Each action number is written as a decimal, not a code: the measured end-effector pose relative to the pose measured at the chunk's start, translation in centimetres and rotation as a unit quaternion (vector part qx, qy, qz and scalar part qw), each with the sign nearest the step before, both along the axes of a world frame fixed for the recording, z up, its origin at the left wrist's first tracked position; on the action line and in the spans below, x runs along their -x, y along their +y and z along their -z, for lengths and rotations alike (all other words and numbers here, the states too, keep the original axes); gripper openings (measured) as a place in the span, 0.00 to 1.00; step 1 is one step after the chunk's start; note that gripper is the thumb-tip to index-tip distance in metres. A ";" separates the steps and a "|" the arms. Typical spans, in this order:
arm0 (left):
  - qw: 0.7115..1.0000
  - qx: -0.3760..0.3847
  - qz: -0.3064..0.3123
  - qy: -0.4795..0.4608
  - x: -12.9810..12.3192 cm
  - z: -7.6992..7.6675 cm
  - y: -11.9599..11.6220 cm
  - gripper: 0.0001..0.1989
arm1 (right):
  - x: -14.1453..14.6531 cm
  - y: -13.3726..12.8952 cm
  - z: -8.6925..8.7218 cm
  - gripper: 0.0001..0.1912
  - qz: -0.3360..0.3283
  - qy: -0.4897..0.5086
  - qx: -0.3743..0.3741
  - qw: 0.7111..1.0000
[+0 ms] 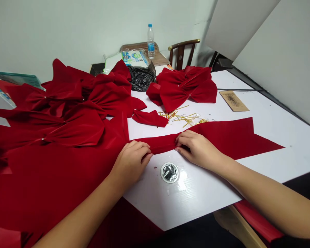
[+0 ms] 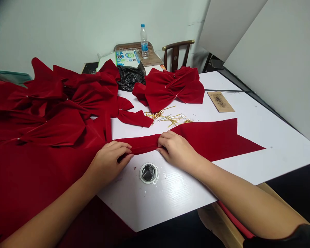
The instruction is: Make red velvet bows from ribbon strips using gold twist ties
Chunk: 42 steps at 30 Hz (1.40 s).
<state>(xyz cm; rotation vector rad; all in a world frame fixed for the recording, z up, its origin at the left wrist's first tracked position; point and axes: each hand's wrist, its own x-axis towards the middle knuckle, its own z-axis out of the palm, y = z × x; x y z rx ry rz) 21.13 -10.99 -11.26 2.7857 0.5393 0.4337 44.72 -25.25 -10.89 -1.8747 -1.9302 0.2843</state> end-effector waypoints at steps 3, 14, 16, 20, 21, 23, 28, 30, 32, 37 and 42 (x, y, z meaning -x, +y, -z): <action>1.000 0.011 0.004 -0.007 0.0 0.1 0.0 0.06 | 0.0 0.0 -0.1 0.06 0.009 -0.005 -0.001 1.000; 0.999 0.033 0.023 -0.026 -0.1 0.4 0.3 0.08 | -0.1 -0.1 -0.1 0.07 0.001 -0.026 -0.002 1.000; 0.999 0.031 0.025 -0.023 -0.1 0.3 0.3 0.08 | -0.1 -0.1 -0.1 0.07 0.000 -0.026 -0.001 1.000; 0.999 0.026 0.023 -0.007 -0.1 0.1 0.3 0.08 | -0.1 0.0 -0.2 0.06 0.002 -0.013 0.002 1.000; 0.999 0.021 0.025 -0.006 -0.2 0.0 0.3 0.08 | -0.1 0.0 -0.2 0.06 0.000 -0.009 0.000 1.000; 0.999 0.008 0.031 -0.008 -0.1 -0.1 0.3 0.09 | -0.1 0.0 -0.1 0.07 -0.003 0.000 -0.007 1.000; 0.999 0.003 0.041 -0.031 0.0 0.0 0.4 0.10 | -0.2 0.0 0.0 0.09 -0.005 0.013 -0.019 1.000; 0.999 0.020 0.028 -0.037 0.0 0.1 0.4 0.09 | -0.3 -0.1 0.1 0.10 -0.002 0.018 -0.019 1.000; 0.998 0.045 0.012 -0.044 0.0 0.0 0.4 0.08 | -0.5 -0.1 0.2 0.12 0.002 0.030 -0.018 0.999; 0.993 0.098 -0.020 -0.056 -0.1 -0.3 0.2 0.10 | -0.8 0.0 0.4 0.16 0.009 0.057 -0.020 0.998; 0.996 0.068 -0.040 -0.033 -0.2 -0.4 -0.1 0.15 | -0.7 0.2 0.2 0.18 0.041 0.056 -0.003 0.998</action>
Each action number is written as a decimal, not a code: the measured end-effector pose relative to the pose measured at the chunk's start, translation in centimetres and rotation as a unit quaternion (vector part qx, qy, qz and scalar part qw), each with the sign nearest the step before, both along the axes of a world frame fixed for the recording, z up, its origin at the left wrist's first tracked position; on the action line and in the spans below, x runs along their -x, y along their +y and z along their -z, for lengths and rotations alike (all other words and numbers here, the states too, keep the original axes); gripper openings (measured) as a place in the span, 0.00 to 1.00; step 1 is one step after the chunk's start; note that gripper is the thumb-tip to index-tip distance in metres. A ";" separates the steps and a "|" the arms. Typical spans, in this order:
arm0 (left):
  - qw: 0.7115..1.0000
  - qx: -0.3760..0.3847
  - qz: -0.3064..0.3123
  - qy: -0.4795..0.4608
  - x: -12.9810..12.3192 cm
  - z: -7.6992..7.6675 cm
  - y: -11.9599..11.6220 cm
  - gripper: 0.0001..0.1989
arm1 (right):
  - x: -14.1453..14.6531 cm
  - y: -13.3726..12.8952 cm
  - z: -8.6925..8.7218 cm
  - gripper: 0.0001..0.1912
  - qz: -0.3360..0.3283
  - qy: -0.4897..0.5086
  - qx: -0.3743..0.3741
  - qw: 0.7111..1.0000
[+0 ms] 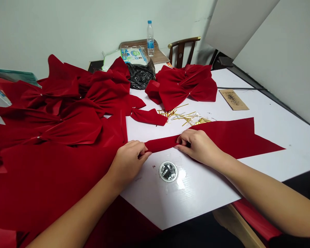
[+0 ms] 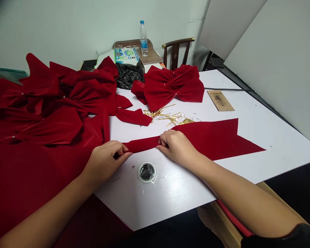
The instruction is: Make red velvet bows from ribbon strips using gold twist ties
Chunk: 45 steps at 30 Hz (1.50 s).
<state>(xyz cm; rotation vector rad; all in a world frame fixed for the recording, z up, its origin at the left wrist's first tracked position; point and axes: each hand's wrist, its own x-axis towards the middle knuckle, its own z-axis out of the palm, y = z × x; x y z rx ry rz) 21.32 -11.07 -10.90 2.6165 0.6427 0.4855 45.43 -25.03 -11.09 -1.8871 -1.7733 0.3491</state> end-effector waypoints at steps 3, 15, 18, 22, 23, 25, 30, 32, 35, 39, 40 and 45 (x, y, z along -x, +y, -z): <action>0.997 -0.062 0.019 0.040 -0.1 0.1 -0.3 0.08 | 0.2 0.0 -0.2 0.13 0.010 -0.014 0.013 1.000; 0.981 -0.158 0.110 -0.004 -0.3 0.6 -0.2 0.09 | 0.8 -0.3 -0.4 0.08 -0.051 -0.127 -0.006 0.991; 0.978 -0.192 0.082 0.005 -0.3 0.5 -0.7 0.08 | 1.0 -0.4 -0.4 0.07 -0.047 -0.129 -0.007 0.991; 0.974 -0.218 0.059 0.016 -0.2 0.5 -1.2 0.09 | 1.2 -0.5 -0.5 0.07 -0.033 -0.149 0.005 0.988; 0.974 -0.217 0.060 0.016 -0.2 0.5 -1.2 0.09 | 1.3 -0.5 -0.5 0.07 -0.028 -0.157 0.004 0.987; 0.976 -0.209 0.065 0.015 -0.1 0.5 -1.0 0.09 | 1.3 -0.6 -0.5 0.07 -0.019 -0.174 0.003 0.985; 0.979 -0.191 0.067 0.022 -0.2 0.5 -0.8 0.09 | 1.3 -0.8 -0.6 0.08 -0.008 -0.189 0.009 0.982; 0.981 -0.180 0.066 0.023 -0.2 0.5 -0.7 0.08 | 1.3 -0.8 -0.6 0.08 -0.008 -0.186 0.012 0.982; 0.985 -0.160 0.061 0.021 -0.2 0.4 -0.7 0.07 | 1.3 -0.8 -0.7 0.08 -0.005 -0.186 0.015 0.982; 0.988 -0.140 0.059 0.021 -0.2 0.4 -0.6 0.07 | 1.3 -0.7 -0.8 0.07 -0.005 -0.179 0.023 0.984; 0.989 -0.135 0.060 0.022 -0.2 0.4 -0.6 0.07 | 1.3 -0.7 -0.8 0.07 -0.004 -0.174 0.026 0.984; 0.992 -0.112 0.054 0.018 -0.1 0.5 -0.7 0.07 | 0.8 -0.5 -0.4 0.06 -0.022 -0.135 0.012 0.991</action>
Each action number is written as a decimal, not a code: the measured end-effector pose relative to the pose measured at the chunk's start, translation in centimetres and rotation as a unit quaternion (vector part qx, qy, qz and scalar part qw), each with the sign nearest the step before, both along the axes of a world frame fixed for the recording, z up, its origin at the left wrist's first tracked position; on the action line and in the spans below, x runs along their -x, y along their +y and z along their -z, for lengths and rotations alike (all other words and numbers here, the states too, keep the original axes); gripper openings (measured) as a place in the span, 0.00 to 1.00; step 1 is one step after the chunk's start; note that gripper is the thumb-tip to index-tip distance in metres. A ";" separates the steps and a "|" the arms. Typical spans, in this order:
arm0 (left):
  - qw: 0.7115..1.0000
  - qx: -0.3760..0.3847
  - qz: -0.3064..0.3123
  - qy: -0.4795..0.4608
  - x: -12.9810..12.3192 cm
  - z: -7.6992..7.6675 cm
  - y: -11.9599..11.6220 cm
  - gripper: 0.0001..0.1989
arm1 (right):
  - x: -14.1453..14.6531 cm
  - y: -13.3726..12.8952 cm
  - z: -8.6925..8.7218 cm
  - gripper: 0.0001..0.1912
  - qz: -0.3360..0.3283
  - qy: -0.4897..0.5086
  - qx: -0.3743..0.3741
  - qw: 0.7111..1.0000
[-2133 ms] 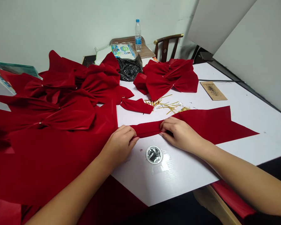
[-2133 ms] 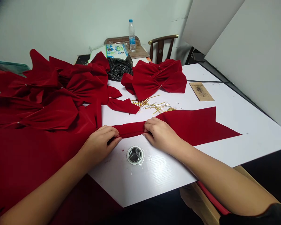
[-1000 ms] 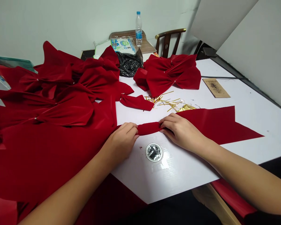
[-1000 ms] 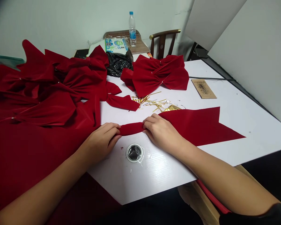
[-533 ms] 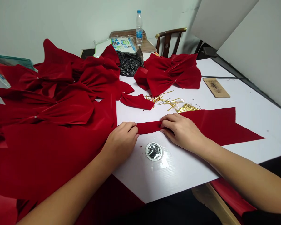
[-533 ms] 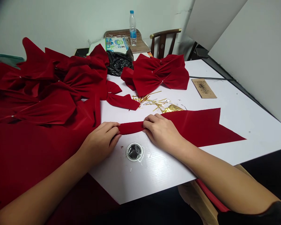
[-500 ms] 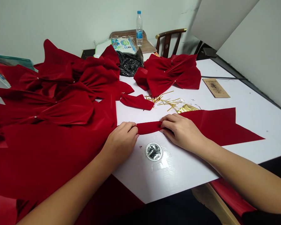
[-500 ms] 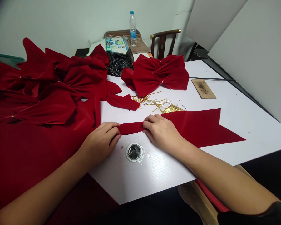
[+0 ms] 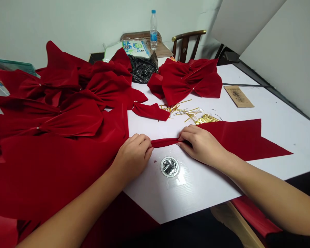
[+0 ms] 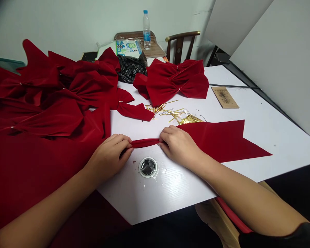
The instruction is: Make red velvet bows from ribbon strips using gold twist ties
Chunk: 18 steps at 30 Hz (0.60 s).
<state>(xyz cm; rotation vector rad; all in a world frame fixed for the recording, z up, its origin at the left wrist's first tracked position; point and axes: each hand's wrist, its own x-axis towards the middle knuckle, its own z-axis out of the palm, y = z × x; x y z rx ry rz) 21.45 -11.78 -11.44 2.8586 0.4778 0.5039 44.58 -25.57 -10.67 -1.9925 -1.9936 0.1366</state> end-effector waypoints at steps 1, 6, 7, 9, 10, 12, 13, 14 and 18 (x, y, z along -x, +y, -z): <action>1.000 0.003 0.003 -0.006 0.0 0.0 0.0 0.07 | -0.1 0.0 0.1 0.06 -0.010 0.011 -0.008 1.000; 0.997 0.030 0.021 -0.070 0.2 0.4 0.4 0.07 | -0.9 0.0 0.4 0.09 -0.030 0.082 -0.030 0.996; 0.996 0.039 0.018 -0.082 0.2 0.4 0.5 0.07 | -1.1 0.0 0.4 0.10 -0.028 0.096 -0.032 0.995; 0.993 0.061 0.007 -0.105 0.3 0.5 0.6 0.06 | -1.3 0.0 0.5 0.11 -0.020 0.114 -0.036 0.993; 0.991 0.071 0.001 -0.114 0.3 0.5 0.6 0.06 | -1.4 0.0 0.6 0.12 -0.013 0.117 -0.038 0.992; 0.989 0.080 -0.012 -0.122 0.4 0.5 0.6 0.07 | -1.4 0.1 0.7 0.13 0.006 0.116 -0.040 0.992; 0.990 0.077 -0.019 -0.118 0.4 0.4 0.6 0.08 | -1.4 0.1 0.8 0.14 0.015 0.114 -0.039 0.993; 0.991 0.071 -0.025 -0.109 0.5 0.4 0.6 0.08 | -1.4 0.1 0.8 0.14 0.022 0.112 -0.038 0.993; 0.997 0.037 -0.037 -0.065 0.5 0.2 0.5 0.11 | -1.3 0.1 0.7 0.08 0.026 0.106 -0.031 0.994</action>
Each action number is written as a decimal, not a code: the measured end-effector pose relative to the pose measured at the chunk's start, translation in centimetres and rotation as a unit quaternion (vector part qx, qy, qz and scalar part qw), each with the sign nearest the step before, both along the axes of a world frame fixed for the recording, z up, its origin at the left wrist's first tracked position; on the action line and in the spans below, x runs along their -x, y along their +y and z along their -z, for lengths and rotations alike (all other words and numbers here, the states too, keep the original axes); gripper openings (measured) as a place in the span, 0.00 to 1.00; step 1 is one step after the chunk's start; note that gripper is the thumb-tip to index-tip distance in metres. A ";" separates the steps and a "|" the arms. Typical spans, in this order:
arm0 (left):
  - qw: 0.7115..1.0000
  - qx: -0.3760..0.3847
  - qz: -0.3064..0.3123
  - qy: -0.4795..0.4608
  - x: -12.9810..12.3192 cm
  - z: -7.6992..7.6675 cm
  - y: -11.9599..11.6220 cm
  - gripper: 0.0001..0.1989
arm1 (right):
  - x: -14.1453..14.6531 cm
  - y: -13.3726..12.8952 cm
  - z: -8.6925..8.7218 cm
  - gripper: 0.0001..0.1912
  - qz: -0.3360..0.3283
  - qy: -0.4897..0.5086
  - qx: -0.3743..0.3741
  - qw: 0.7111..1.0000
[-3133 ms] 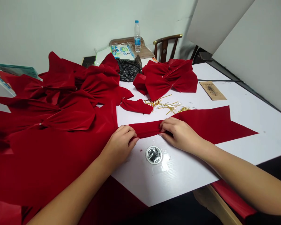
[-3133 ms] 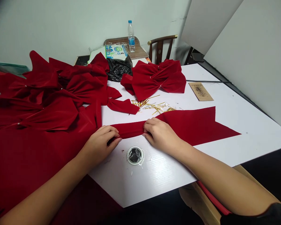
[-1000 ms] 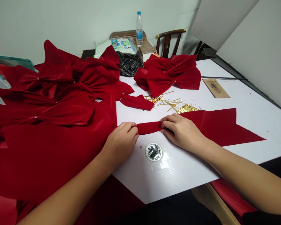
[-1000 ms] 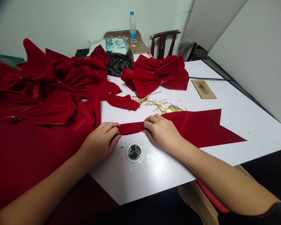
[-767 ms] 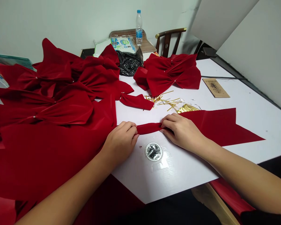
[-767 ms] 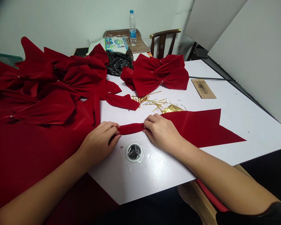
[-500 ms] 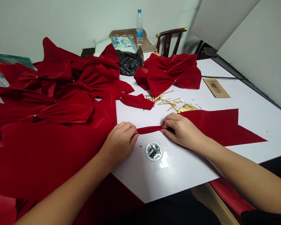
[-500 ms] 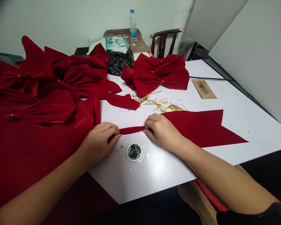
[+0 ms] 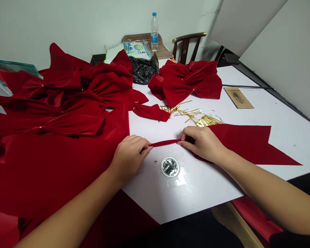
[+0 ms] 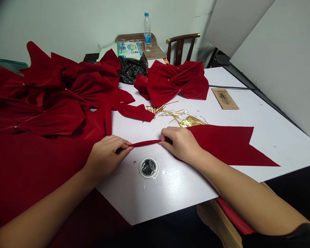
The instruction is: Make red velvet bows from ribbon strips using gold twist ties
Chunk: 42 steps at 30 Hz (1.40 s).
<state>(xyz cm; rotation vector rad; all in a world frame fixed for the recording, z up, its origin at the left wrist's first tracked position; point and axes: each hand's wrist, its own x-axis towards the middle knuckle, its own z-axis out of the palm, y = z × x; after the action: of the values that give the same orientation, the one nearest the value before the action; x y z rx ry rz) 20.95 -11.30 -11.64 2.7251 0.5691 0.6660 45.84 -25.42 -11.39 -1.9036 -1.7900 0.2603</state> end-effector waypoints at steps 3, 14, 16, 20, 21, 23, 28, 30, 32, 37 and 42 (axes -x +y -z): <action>0.998 -0.033 -0.019 0.041 -0.1 0.0 -0.2 0.10 | 0.1 0.0 0.0 0.07 -0.019 -0.001 -0.002 1.000; 0.991 -0.084 0.037 0.098 -1.4 -0.5 -0.3 0.17 | 1.1 0.5 -0.1 0.09 -0.064 -0.013 0.020 0.998; 0.989 -0.089 0.038 0.116 -2.0 -0.7 -0.6 0.17 | 1.1 0.6 0.0 0.09 -0.070 -0.021 0.019 0.997; 0.987 -0.092 0.047 0.124 -2.8 -0.8 -1.3 0.12 | 1.1 0.5 0.0 0.09 -0.071 -0.037 0.017 0.997; 0.987 -0.095 0.044 0.121 -2.9 -0.8 -1.5 0.11 | 1.1 0.5 0.0 0.09 -0.073 -0.036 0.018 0.996; 0.989 -0.094 0.031 0.110 -3.0 -0.7 -1.7 0.09 | 1.1 0.5 0.0 0.09 -0.081 -0.033 0.013 0.996; 0.992 -0.085 0.018 0.086 -3.6 -0.8 -2.1 0.09 | 1.6 0.4 -0.1 0.13 -0.108 -0.100 -0.032 0.989; 0.991 -0.098 0.022 0.088 -3.9 -0.9 -2.2 0.09 | 1.9 0.6 -0.2 0.13 -0.110 -0.152 -0.045 0.981; 0.989 -0.111 0.025 0.095 -4.1 -1.1 -2.4 0.11 | 2.1 0.7 -0.3 0.16 -0.102 -0.194 -0.059 0.974; 0.988 -0.122 0.034 0.093 -4.4 -1.5 -2.8 0.11 | 2.2 0.8 -0.1 0.12 -0.092 -0.196 -0.074 0.973; 0.987 -0.090 0.041 0.129 -4.0 -2.2 -2.4 0.12 | 2.0 0.8 0.1 0.09 -0.109 -0.178 -0.067 0.976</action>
<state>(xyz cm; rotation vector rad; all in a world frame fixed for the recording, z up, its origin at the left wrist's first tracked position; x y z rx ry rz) 24.98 -13.71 -9.47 3.0110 0.4693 0.3621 43.84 -24.66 -11.53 -1.7411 -2.1930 -0.1363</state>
